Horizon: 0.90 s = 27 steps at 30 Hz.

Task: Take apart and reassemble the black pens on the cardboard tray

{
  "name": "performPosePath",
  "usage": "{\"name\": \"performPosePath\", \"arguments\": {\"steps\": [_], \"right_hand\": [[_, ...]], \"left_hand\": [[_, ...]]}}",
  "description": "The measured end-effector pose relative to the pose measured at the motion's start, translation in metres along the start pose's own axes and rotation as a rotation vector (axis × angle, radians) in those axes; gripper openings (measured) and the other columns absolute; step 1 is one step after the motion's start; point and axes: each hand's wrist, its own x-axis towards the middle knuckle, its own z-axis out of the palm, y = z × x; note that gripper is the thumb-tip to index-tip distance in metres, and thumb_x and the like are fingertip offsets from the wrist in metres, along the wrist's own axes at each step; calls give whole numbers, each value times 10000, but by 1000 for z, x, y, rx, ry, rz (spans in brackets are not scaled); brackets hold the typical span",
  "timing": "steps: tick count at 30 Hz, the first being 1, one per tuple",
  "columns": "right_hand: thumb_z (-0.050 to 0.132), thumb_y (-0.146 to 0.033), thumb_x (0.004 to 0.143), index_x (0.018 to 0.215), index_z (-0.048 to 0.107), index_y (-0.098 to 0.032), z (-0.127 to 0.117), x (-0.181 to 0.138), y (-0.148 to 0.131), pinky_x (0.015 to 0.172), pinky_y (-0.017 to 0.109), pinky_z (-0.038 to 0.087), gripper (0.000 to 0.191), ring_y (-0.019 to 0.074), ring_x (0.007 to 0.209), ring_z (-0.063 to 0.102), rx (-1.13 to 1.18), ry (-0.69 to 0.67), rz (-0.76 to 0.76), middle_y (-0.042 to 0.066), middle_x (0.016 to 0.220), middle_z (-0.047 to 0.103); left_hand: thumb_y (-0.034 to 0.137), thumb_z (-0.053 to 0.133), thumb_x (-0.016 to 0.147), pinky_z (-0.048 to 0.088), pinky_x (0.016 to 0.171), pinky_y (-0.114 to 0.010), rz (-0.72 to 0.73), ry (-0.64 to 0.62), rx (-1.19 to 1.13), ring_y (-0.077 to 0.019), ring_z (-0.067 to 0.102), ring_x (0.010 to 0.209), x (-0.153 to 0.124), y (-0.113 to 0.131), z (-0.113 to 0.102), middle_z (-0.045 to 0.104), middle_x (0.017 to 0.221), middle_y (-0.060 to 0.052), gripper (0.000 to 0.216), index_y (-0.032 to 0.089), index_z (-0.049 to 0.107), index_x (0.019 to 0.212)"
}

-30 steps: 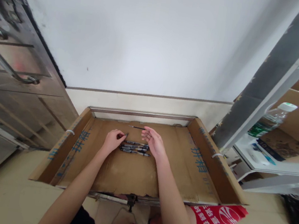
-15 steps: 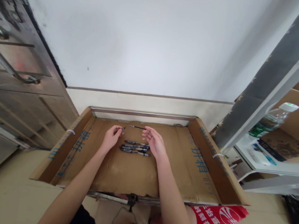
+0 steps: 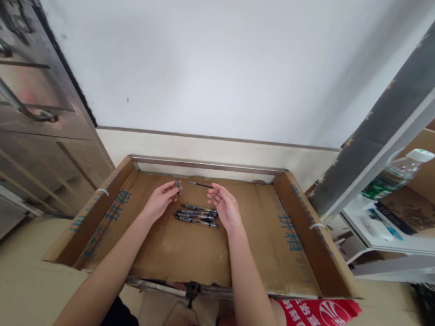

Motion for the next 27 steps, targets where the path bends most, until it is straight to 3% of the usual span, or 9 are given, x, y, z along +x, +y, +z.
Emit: {"name": "performPosePath", "arguments": {"steps": [7, 14, 21, 27], "right_hand": [[628, -364, 802, 980, 683, -224, -2, 0, 1, 686, 289, 479, 233, 160, 800, 632, -46, 1, -9, 35, 871, 695], [625, -356, 803, 977, 686, -222, -2, 0, 1, 690, 288, 478, 227, 153, 783, 630, -25, -1, -8, 30, 870, 696], [634, -367, 791, 968, 686, -223, 0, 0, 0, 690, 291, 481, 233, 157, 782, 628, -39, 19, -8, 33, 864, 695], [640, -340, 786, 956, 693, -219, 2, -1, -1, 676, 283, 478, 215, 151, 775, 626, 5, 5, 1, 28, 853, 697]], "left_hand": [[283, 801, 576, 365, 518, -189, 70, 37, 55, -74, 500, 637, 2, -2, 0, 621, 848, -34, 376, 143, 672, 901], [296, 781, 601, 413, 572, -224, 49, 7, 24, -120, 576, 711, 0, -1, 1, 643, 892, -62, 465, 144, 651, 1020], [299, 752, 642, 436, 603, -235, 58, -31, 62, -142, 599, 757, 0, -2, -1, 654, 901, -67, 395, 153, 648, 994], [223, 732, 642, 451, 808, -287, 199, -31, 159, -154, 593, 872, 1, -2, -1, 657, 934, -57, 246, 157, 656, 867]]}}
